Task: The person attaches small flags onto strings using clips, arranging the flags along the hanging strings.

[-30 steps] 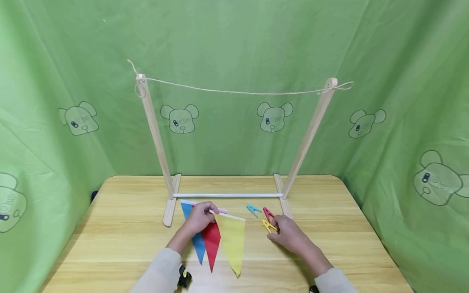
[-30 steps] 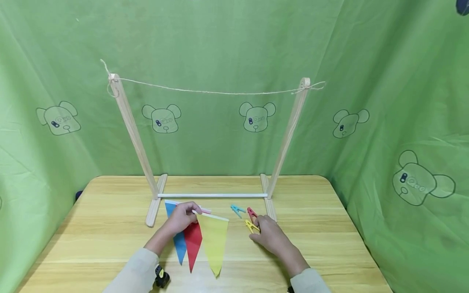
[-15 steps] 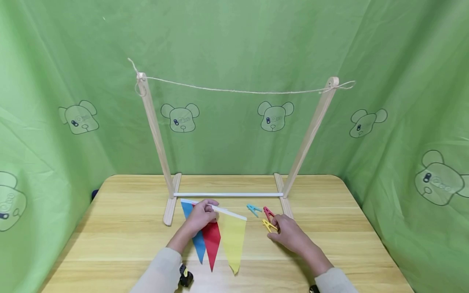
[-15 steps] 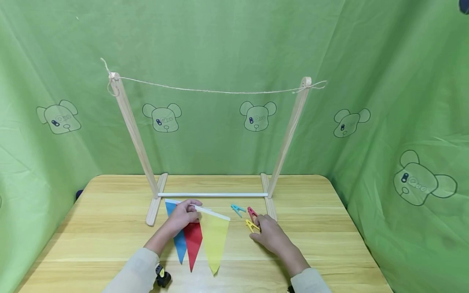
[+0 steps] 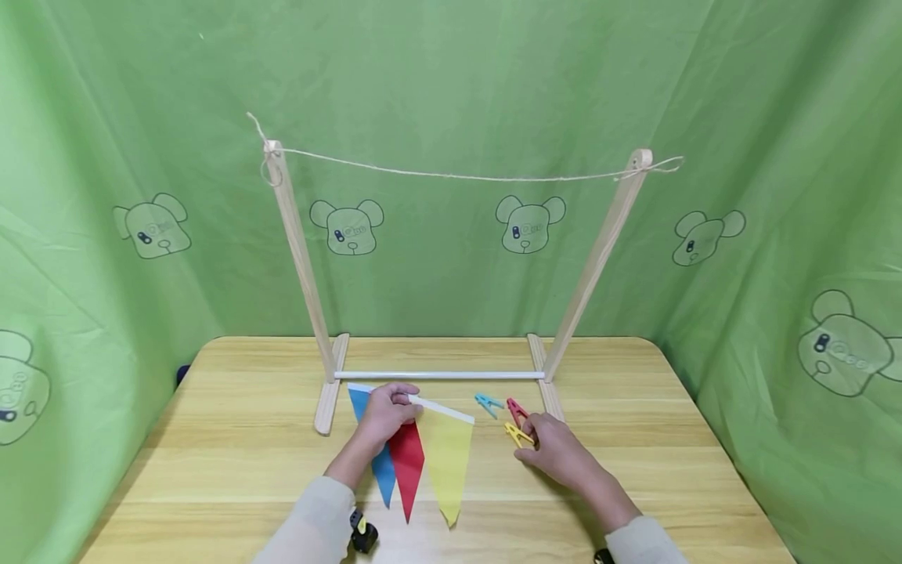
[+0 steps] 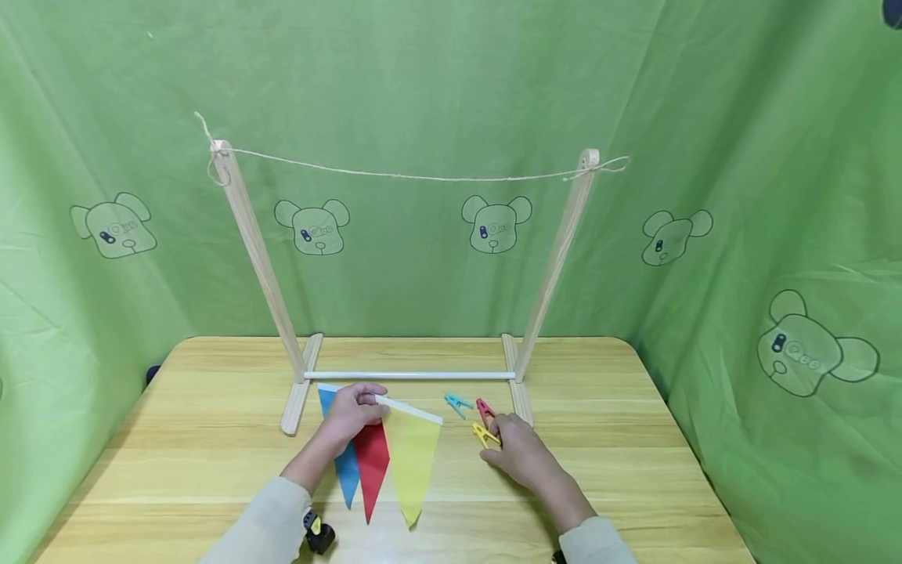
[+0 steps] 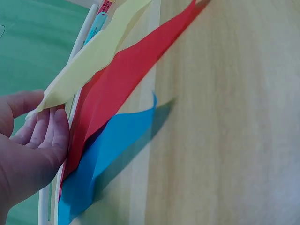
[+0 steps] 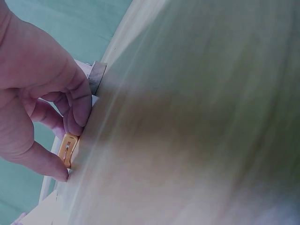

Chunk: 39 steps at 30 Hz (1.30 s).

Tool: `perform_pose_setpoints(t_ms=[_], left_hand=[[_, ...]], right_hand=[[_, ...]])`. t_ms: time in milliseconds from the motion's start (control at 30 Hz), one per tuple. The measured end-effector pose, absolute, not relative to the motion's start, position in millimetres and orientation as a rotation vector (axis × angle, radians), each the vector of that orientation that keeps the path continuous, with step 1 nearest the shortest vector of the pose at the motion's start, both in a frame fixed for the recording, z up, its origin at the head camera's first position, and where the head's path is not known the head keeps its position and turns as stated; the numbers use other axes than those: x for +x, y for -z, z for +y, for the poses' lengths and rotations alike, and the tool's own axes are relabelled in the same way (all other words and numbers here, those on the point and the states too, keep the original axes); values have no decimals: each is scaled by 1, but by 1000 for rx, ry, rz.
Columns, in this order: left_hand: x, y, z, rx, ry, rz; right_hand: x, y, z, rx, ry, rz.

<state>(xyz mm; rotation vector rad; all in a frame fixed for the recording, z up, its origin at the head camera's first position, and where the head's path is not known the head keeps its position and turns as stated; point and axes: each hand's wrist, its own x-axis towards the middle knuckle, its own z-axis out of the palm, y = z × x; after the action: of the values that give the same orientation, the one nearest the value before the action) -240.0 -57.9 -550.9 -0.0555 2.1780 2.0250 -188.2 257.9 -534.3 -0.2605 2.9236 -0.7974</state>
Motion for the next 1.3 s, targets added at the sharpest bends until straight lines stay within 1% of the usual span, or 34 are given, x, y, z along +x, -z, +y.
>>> perform_pose_setpoints(t_ms=[400, 833, 1300], left_hand=[[-238, 552, -56, -105, -2084, 2137], [-241, 552, -56, -89, -2129, 2111], [-238, 549, -58, -38, -2113, 2129]], right_hand=[[-188, 534, 257, -259, 792, 2936], [-191, 532, 255, -216, 827, 2947], [-192, 528, 256, -238, 892, 2953]])
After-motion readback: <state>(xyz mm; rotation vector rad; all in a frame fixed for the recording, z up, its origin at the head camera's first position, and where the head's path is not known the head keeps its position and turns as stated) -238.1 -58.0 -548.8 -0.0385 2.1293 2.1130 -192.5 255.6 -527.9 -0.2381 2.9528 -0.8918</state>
